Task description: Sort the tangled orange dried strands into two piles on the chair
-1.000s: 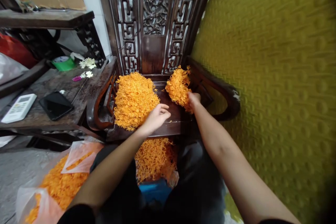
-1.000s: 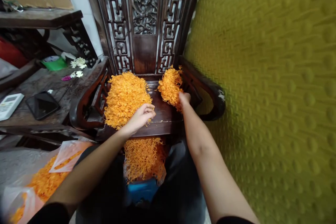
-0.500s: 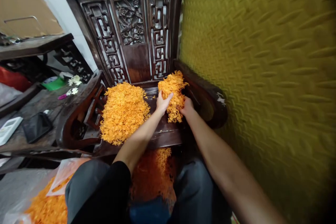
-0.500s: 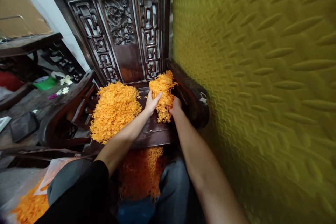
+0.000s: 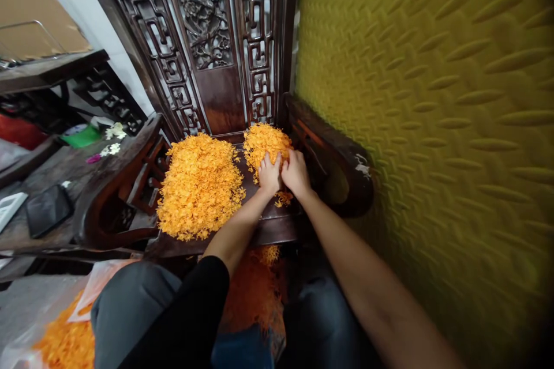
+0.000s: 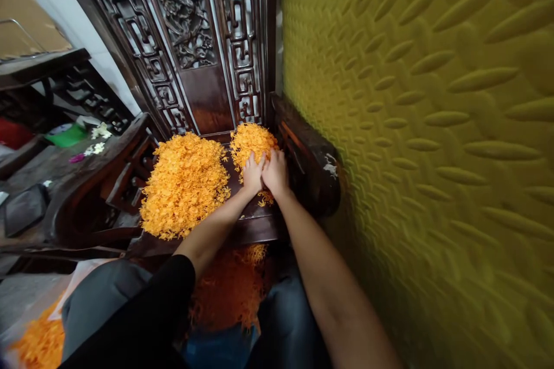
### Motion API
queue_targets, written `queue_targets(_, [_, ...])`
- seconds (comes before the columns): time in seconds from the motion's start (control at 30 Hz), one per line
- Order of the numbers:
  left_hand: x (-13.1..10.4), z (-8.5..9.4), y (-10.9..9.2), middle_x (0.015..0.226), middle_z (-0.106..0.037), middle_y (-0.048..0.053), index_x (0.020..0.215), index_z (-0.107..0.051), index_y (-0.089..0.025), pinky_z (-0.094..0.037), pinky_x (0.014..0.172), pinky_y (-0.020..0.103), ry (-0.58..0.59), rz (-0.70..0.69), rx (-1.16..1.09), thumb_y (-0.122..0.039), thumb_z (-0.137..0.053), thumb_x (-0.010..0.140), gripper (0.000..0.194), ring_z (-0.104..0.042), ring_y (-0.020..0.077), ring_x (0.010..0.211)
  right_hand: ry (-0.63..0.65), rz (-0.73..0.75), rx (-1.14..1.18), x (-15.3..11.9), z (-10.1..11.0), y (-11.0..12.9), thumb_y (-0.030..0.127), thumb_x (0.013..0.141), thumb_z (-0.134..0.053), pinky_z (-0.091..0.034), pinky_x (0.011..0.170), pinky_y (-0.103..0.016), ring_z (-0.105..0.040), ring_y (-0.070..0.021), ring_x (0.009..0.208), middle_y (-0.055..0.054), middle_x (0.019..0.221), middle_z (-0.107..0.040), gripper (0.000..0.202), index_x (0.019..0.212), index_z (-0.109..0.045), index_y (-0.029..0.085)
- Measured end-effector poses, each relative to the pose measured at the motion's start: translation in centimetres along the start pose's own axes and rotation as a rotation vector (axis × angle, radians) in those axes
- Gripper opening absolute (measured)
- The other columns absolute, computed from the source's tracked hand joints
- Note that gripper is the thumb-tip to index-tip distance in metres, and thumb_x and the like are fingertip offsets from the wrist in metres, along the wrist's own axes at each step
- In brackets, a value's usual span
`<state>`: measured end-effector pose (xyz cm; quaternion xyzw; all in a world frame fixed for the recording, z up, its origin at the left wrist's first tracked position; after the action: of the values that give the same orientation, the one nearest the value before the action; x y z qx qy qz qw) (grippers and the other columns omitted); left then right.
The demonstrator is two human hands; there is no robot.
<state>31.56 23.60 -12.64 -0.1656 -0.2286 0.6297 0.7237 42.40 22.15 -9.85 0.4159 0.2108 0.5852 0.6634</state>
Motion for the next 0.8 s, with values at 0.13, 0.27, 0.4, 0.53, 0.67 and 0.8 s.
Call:
queue_targets(0.13, [-0.6,2.2,1.6,0.168,-0.036,0.007,0.154,-0.049,-0.026,-0.033,0.125,0.038,-0.087,-0.043,-0.11,-0.033,-0.051,0.096,0.058,-0.04,0.0271,0.15,0.09,0.071,-0.145,-0.4,-1.3,0.1,0.022,0.092,-0.052,-0.042,0.115,-0.049,-0.054,-0.0336,0.13,-0.017,0.15,-0.049,0.041,0.131,-0.065,0.017])
queue_targets(0.27, [0.6,4.0,3.7,0.173,-0.026,0.011,0.164,-0.026,-0.022,-0.027,0.127,0.05,-0.198,0.181,-0.06,-0.05,-0.062,0.087,0.089,-0.027,0.0325,0.157,0.048,0.034,-0.29,-0.5,-1.1,0.3,0.023,0.092,-0.052,-0.044,0.107,-0.056,-0.053,-0.0383,0.121,-0.023,0.132,-0.057,0.03,0.114,-0.07,0.015])
queue_targets(0.4, [1.8,1.2,4.1,0.175,-0.019,0.015,0.167,-0.013,-0.014,-0.018,0.13,0.053,0.046,0.204,-0.069,-0.054,-0.059,0.088,0.1,-0.015,0.0339,0.161,-0.107,0.08,-0.384,0.6,-0.1,3.0,0.023,0.094,-0.048,-0.038,0.107,-0.061,-0.042,-0.0412,0.128,-0.025,0.138,-0.051,0.04,0.129,-0.062,0.011])
queue_targets(0.53, [1.8,0.0,4.5,0.176,-0.013,0.015,0.167,-0.011,-0.011,-0.011,0.131,0.054,0.048,0.174,-0.048,-0.046,-0.059,0.088,0.099,-0.009,0.034,0.163,0.015,0.34,-0.463,3.3,-1.9,6.4,0.015,0.096,-0.042,-0.039,0.106,-0.057,-0.042,-0.0371,0.129,-0.018,0.152,-0.047,0.044,0.132,-0.065,0.021])
queue_targets(0.67, [1.8,1.0,4.1,0.176,-0.007,0.016,0.167,-0.007,-0.012,-0.001,0.132,0.054,-0.119,0.092,-0.044,-0.049,-0.064,0.085,0.106,0.0,0.033,0.164,0.145,0.401,-0.464,6.3,-3.1,7.3,0.009,0.093,-0.047,-0.037,0.107,-0.059,-0.046,-0.0371,0.124,-0.02,0.127,-0.063,0.027,0.096,-0.074,0.014])
queue_targets(0.8, [2.6,0.9,3.7,0.177,-0.004,0.014,0.167,0.002,-0.011,-0.006,0.133,0.045,-0.18,0.02,-0.132,-0.054,-0.065,0.087,0.113,-0.006,0.0299,0.164,0.004,0.426,-0.327,8.4,-1.5,8.4,0.016,0.099,-0.046,-0.042,0.107,-0.05,-0.053,-0.0282,0.117,-0.013,0.115,-0.064,0.023,0.097,-0.069,0.014])
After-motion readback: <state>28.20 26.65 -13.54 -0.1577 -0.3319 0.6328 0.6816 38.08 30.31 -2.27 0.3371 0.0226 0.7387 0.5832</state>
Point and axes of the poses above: each hand's wrist, its own x-axis towards the middle knuckle, its own z-axis out of the back of the hand, y = z × x, the point moved 6 cm from there along x, towards the middle knuckle
